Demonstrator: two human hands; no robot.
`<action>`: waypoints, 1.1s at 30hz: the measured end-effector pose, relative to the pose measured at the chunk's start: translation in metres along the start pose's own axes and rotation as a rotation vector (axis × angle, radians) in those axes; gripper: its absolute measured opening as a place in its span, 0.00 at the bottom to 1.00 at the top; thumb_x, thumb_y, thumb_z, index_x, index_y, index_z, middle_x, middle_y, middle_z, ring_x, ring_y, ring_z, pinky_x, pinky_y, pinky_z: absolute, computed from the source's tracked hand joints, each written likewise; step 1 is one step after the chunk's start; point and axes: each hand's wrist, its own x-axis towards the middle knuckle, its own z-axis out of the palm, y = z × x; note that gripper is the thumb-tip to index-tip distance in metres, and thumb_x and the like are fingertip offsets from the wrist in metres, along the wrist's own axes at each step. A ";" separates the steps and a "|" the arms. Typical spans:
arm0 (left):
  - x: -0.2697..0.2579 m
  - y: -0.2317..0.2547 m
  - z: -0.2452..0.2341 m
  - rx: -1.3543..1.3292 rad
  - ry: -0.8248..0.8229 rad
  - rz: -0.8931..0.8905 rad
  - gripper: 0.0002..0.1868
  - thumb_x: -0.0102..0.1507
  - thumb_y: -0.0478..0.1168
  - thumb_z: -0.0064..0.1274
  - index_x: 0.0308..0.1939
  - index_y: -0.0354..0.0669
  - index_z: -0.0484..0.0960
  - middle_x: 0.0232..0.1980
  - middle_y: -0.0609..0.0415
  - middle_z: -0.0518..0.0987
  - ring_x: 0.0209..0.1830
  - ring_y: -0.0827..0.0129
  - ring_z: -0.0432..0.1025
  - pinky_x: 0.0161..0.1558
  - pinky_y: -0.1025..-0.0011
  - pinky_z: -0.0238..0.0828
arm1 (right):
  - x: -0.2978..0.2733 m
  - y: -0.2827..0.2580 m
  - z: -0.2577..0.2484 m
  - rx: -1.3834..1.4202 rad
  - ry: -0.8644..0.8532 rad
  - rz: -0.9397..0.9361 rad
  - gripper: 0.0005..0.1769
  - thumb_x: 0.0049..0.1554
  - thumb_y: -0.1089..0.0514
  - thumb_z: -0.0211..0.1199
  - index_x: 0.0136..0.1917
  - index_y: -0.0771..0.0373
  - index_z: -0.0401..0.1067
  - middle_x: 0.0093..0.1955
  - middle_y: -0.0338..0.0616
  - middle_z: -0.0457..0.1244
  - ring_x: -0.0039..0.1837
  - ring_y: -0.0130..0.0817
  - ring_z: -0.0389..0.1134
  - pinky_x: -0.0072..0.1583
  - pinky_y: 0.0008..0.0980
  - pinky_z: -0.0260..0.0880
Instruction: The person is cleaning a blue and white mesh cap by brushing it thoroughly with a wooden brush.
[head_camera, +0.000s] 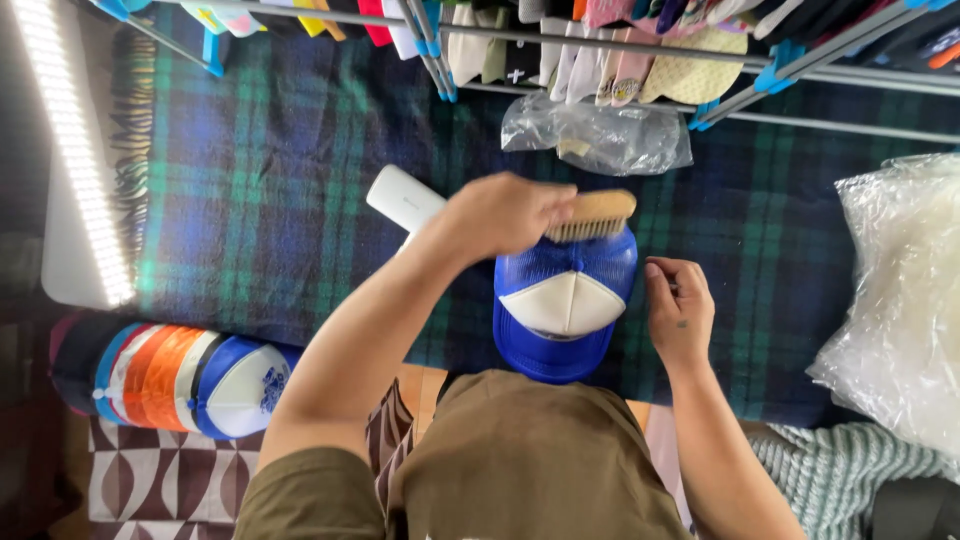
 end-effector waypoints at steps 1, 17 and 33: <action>0.020 -0.028 0.018 0.002 0.006 -0.002 0.22 0.67 0.61 0.38 0.62 0.77 0.77 0.55 0.49 0.83 0.55 0.46 0.77 0.58 0.51 0.75 | 0.007 -0.008 0.003 0.003 0.000 -0.006 0.08 0.68 0.57 0.63 0.56 0.62 0.77 0.53 0.48 0.68 0.56 0.47 0.70 0.51 0.40 0.71; -0.072 -0.092 0.124 -0.475 0.333 -0.381 0.29 0.73 0.58 0.30 0.73 0.53 0.69 0.57 0.39 0.81 0.58 0.46 0.75 0.58 0.50 0.73 | 0.030 -0.042 0.029 0.228 -0.214 0.057 0.26 0.70 0.41 0.49 0.76 0.51 0.65 0.74 0.53 0.59 0.76 0.53 0.57 0.74 0.53 0.57; -0.125 -0.029 0.188 -0.642 1.010 0.104 0.24 0.71 0.34 0.46 0.71 0.29 0.69 0.68 0.29 0.71 0.68 0.46 0.67 0.66 0.56 0.66 | 0.028 -0.050 0.026 0.172 -0.218 0.110 0.28 0.68 0.35 0.49 0.74 0.47 0.67 0.73 0.55 0.60 0.76 0.54 0.56 0.74 0.53 0.54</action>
